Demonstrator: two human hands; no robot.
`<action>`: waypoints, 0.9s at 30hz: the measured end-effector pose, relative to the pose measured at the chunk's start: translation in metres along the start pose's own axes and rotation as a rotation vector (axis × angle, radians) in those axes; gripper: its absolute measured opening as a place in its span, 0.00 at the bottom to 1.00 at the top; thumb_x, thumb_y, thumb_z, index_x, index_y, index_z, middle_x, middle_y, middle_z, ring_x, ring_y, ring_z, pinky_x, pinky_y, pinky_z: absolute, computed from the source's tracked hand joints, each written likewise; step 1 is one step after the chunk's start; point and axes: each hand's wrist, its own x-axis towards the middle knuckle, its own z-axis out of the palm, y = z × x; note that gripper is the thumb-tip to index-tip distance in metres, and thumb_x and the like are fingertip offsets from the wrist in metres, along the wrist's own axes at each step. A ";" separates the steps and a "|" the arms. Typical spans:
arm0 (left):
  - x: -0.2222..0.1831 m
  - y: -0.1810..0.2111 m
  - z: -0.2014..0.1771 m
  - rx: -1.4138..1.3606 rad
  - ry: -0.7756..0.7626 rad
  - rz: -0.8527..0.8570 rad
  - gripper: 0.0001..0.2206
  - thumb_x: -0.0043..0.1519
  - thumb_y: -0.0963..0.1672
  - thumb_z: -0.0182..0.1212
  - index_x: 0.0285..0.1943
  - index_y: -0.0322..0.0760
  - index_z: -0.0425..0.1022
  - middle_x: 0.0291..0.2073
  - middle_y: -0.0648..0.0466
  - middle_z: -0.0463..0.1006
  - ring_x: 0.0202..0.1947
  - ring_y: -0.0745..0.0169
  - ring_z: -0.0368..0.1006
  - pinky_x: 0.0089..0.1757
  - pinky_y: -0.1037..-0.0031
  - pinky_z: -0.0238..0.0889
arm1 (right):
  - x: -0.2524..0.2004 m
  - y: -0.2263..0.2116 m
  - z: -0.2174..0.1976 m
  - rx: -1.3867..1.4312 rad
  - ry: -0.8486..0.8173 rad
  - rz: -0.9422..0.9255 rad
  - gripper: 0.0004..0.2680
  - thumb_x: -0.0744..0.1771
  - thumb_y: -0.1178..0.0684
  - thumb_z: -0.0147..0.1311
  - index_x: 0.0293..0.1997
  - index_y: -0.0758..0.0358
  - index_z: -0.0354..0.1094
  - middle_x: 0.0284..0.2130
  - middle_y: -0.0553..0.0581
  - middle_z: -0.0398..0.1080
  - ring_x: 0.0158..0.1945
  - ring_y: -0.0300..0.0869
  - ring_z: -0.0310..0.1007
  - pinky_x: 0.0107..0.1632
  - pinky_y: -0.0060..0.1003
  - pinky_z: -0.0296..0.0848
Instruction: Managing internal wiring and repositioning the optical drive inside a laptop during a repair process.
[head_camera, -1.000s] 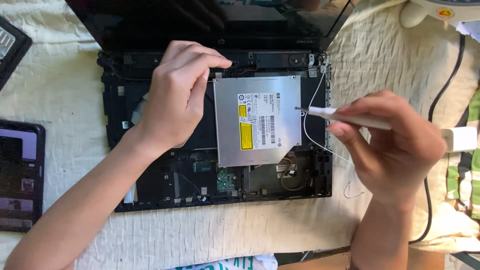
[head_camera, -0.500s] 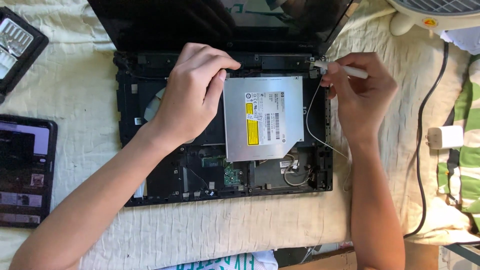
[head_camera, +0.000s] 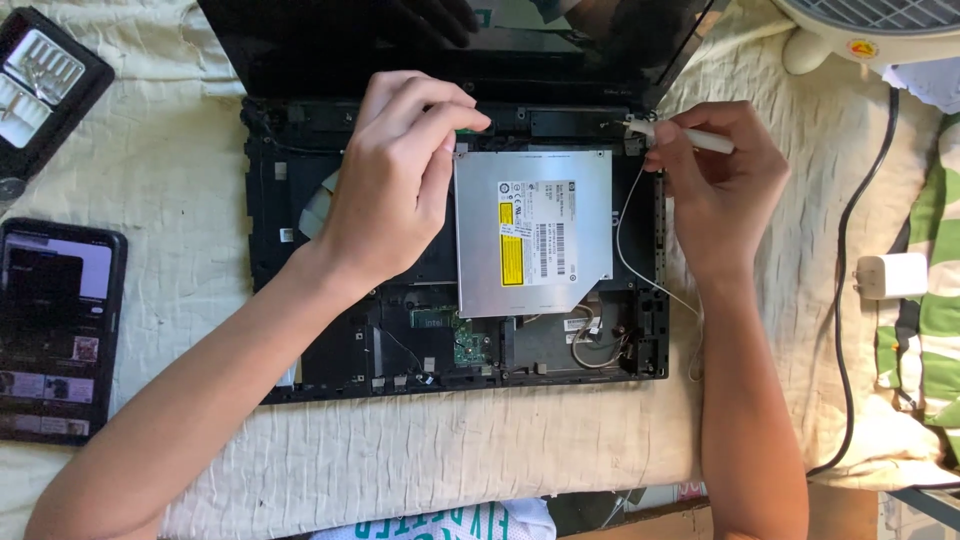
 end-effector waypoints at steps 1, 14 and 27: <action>0.001 0.002 -0.001 -0.003 0.026 0.016 0.11 0.65 0.30 0.48 0.48 0.21 0.76 0.46 0.40 0.74 0.51 0.42 0.66 0.48 0.60 0.65 | -0.001 0.001 0.000 0.024 0.028 0.004 0.06 0.75 0.60 0.58 0.46 0.71 0.66 0.33 0.62 0.74 0.34 0.45 0.79 0.31 0.31 0.74; 0.010 0.015 -0.041 0.216 -0.481 -0.286 0.26 0.66 0.50 0.61 0.68 0.29 0.68 0.63 0.37 0.65 0.66 0.34 0.53 0.61 0.43 0.51 | -0.006 0.032 -0.011 0.427 0.285 0.122 0.05 0.74 0.53 0.54 0.43 0.60 0.67 0.31 0.52 0.68 0.31 0.37 0.69 0.27 0.30 0.69; -0.027 0.031 -0.018 0.480 -0.701 0.057 0.61 0.54 0.70 0.59 0.81 0.28 0.35 0.79 0.37 0.32 0.77 0.37 0.23 0.68 0.51 0.29 | 0.002 0.025 -0.028 0.902 0.375 0.454 0.15 0.69 0.41 0.51 0.23 0.53 0.56 0.15 0.46 0.46 0.19 0.34 0.41 0.22 0.31 0.41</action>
